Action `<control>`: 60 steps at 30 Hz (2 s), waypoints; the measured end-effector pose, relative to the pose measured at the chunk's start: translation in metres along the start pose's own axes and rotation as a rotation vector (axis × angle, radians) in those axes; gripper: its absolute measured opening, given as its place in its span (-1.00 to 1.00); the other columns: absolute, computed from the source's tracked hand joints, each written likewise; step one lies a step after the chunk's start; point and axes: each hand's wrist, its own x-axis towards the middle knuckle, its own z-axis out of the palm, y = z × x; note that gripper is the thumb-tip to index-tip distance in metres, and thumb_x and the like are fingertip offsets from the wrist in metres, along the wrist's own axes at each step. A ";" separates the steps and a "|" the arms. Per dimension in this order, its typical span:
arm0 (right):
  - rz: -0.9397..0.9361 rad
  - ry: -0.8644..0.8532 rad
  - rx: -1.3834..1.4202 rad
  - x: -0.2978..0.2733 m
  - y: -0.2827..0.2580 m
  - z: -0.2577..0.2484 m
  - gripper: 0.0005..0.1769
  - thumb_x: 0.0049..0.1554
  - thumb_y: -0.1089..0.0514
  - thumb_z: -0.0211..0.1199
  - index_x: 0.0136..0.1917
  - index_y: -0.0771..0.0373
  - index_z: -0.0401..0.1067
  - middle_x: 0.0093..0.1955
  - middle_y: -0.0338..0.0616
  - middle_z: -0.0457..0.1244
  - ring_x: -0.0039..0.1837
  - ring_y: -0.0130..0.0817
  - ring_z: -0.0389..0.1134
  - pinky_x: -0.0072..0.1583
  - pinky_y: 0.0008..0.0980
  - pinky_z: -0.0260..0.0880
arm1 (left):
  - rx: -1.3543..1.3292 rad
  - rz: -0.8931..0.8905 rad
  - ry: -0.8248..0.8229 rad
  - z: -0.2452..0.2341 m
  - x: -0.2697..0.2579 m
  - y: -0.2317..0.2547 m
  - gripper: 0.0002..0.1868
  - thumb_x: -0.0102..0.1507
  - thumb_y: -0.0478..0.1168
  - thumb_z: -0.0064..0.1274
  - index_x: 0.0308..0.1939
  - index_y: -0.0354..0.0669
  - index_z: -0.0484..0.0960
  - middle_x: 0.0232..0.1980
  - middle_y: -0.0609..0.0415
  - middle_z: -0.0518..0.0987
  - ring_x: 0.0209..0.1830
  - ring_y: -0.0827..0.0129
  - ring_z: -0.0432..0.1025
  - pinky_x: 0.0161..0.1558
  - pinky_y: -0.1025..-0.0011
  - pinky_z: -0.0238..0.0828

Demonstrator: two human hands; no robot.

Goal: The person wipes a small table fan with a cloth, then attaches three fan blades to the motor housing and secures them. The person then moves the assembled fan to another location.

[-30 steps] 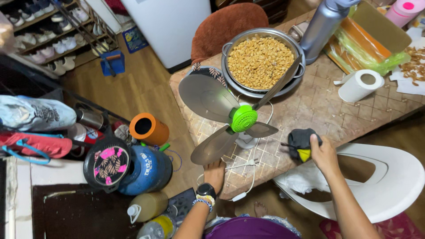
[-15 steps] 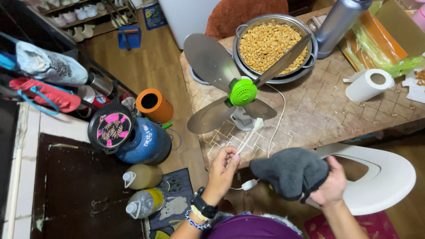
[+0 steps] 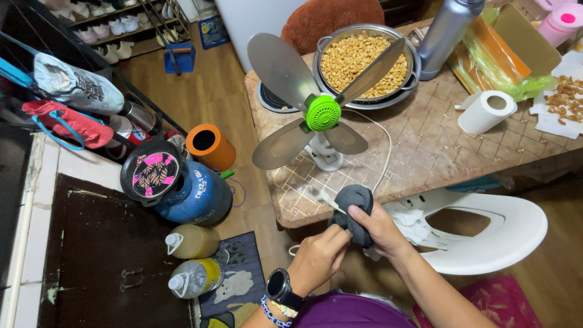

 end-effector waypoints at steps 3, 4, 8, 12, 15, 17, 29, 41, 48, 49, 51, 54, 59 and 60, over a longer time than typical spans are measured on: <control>-0.041 0.055 -0.095 -0.007 -0.008 0.027 -0.46 0.23 0.01 0.18 0.39 0.33 0.31 0.23 -0.13 0.31 0.22 -0.40 0.32 0.26 -0.33 0.34 | -0.023 -0.053 -0.018 -0.009 -0.008 0.002 -0.80 0.27 -0.38 0.08 -0.02 -0.26 0.55 -0.18 -0.12 0.55 -0.32 -0.03 0.52 -0.32 0.17 0.45; -0.043 0.023 -0.074 -0.011 -0.011 0.036 -0.45 0.25 -0.01 0.15 0.41 0.34 0.29 0.26 -0.10 0.30 0.25 -0.36 0.31 0.29 -0.29 0.32 | -0.045 -0.107 0.011 -0.013 -0.011 0.005 -0.84 0.29 -0.36 0.10 -0.05 -0.25 0.55 -0.20 -0.11 0.56 -0.32 -0.03 0.52 -0.32 0.17 0.44; 0.030 -0.152 0.266 -0.024 -0.016 0.064 -0.30 0.20 -0.17 -0.05 0.44 0.34 0.26 0.37 -0.03 0.28 0.37 -0.23 0.28 0.37 -0.21 0.25 | -0.053 -0.178 0.100 -0.038 -0.025 0.010 -0.86 0.31 -0.34 0.08 -0.06 -0.25 0.52 -0.19 -0.12 0.56 -0.30 -0.04 0.53 -0.29 0.18 0.45; 0.015 -0.311 0.713 -0.021 0.002 0.067 -0.37 0.34 -0.10 -0.20 0.38 0.45 0.31 0.40 0.14 0.26 0.46 0.01 0.26 0.51 0.02 0.18 | -0.220 -0.200 0.232 -0.069 -0.045 0.016 -0.82 0.35 -0.39 0.02 0.03 -0.28 0.53 -0.21 -0.08 0.57 -0.36 0.15 0.57 -0.34 0.32 0.49; -0.035 -0.120 0.638 -0.015 0.028 0.068 -0.40 0.33 -0.12 -0.05 0.33 0.44 0.39 0.30 0.18 0.31 0.32 0.04 0.35 0.38 0.05 0.30 | -0.363 -0.256 0.210 -0.090 -0.056 0.019 -0.82 0.36 -0.41 -0.02 0.05 -0.28 0.55 -0.26 -0.02 0.56 -0.47 0.36 0.57 -0.40 0.41 0.49; 0.035 -0.086 0.614 -0.013 0.047 0.075 -0.42 0.26 -0.11 0.08 0.32 0.38 0.39 0.29 0.12 0.33 0.28 -0.03 0.39 0.34 0.03 0.36 | -0.402 -0.195 0.218 -0.099 -0.061 0.019 -0.81 0.38 -0.41 -0.02 0.07 -0.30 0.54 -0.23 0.00 0.56 -0.44 0.44 0.57 -0.40 0.45 0.51; -0.171 0.049 0.193 -0.033 0.034 0.154 -0.59 0.22 0.05 0.27 0.21 0.40 0.44 0.13 -0.02 0.39 0.13 -0.29 0.43 0.19 -0.25 0.44 | 0.169 0.139 0.085 -0.121 -0.095 0.006 -0.71 0.27 -0.33 0.17 0.08 -0.22 0.60 -0.11 0.00 0.59 -0.33 0.16 0.54 -0.28 0.28 0.47; -0.019 0.024 0.263 -0.066 0.012 0.179 -0.58 0.18 0.11 0.18 0.25 0.37 0.41 0.12 -0.06 0.41 0.11 -0.32 0.45 0.17 -0.27 0.45 | -0.840 -0.287 0.078 -0.132 -0.053 -0.021 -0.67 0.38 -0.17 0.02 0.08 -0.36 0.66 0.11 0.13 0.65 0.15 0.46 0.50 0.22 0.51 0.38; 0.087 -0.138 0.648 -0.072 0.020 0.172 -0.62 0.29 0.12 0.16 0.29 0.39 0.35 0.16 0.04 0.36 0.14 -0.17 0.45 0.19 -0.09 0.46 | -1.371 -0.539 -0.112 -0.117 -0.046 -0.016 -0.67 0.39 -0.19 0.06 0.12 -0.37 0.65 0.01 0.04 0.66 0.04 0.39 0.49 0.14 0.42 0.39; 0.084 -0.121 0.642 -0.072 0.021 0.170 -0.61 0.28 0.11 0.16 0.29 0.39 0.35 0.17 0.04 0.37 0.14 -0.17 0.45 0.19 -0.10 0.46 | -1.358 -0.535 -0.079 -0.114 -0.044 -0.018 -0.67 0.38 -0.17 0.07 0.10 -0.37 0.65 0.03 0.06 0.66 0.07 0.43 0.49 0.17 0.44 0.39; 0.076 -0.090 0.627 -0.072 0.021 0.168 -0.59 0.27 0.10 0.17 0.30 0.40 0.36 0.17 0.03 0.37 0.14 -0.18 0.44 0.20 -0.11 0.46 | -1.378 -0.540 -0.041 -0.110 -0.041 -0.020 -0.67 0.37 -0.15 0.09 0.07 -0.36 0.65 0.05 0.08 0.66 0.09 0.45 0.49 0.19 0.45 0.38; 0.149 0.000 0.625 -0.070 0.019 0.166 -0.54 0.16 0.05 0.17 0.25 0.36 0.38 0.14 0.01 0.40 0.14 -0.20 0.45 0.19 -0.14 0.46 | -1.425 -0.546 -0.038 -0.104 -0.040 -0.024 -0.68 0.37 -0.13 0.11 0.05 -0.34 0.66 0.05 0.08 0.65 0.09 0.44 0.49 0.18 0.44 0.38; 0.097 -0.038 0.527 -0.062 0.023 0.159 -0.54 0.19 0.02 0.21 0.27 0.33 0.39 0.12 -0.08 0.38 0.11 -0.30 0.42 0.17 -0.21 0.45 | -1.408 -0.513 0.020 -0.096 -0.034 -0.028 -0.72 0.41 -0.13 0.09 0.04 -0.29 0.65 0.08 0.09 0.62 0.04 0.46 0.46 0.15 0.41 0.38; 0.098 0.023 0.446 -0.061 0.026 0.156 -0.52 0.15 0.01 0.22 0.26 0.32 0.41 0.10 -0.11 0.38 0.08 -0.35 0.43 0.14 -0.25 0.46 | -1.378 -0.472 0.094 -0.097 -0.032 -0.030 -0.72 0.40 -0.12 0.09 0.02 -0.28 0.65 0.08 0.08 0.62 0.05 0.45 0.48 0.16 0.40 0.40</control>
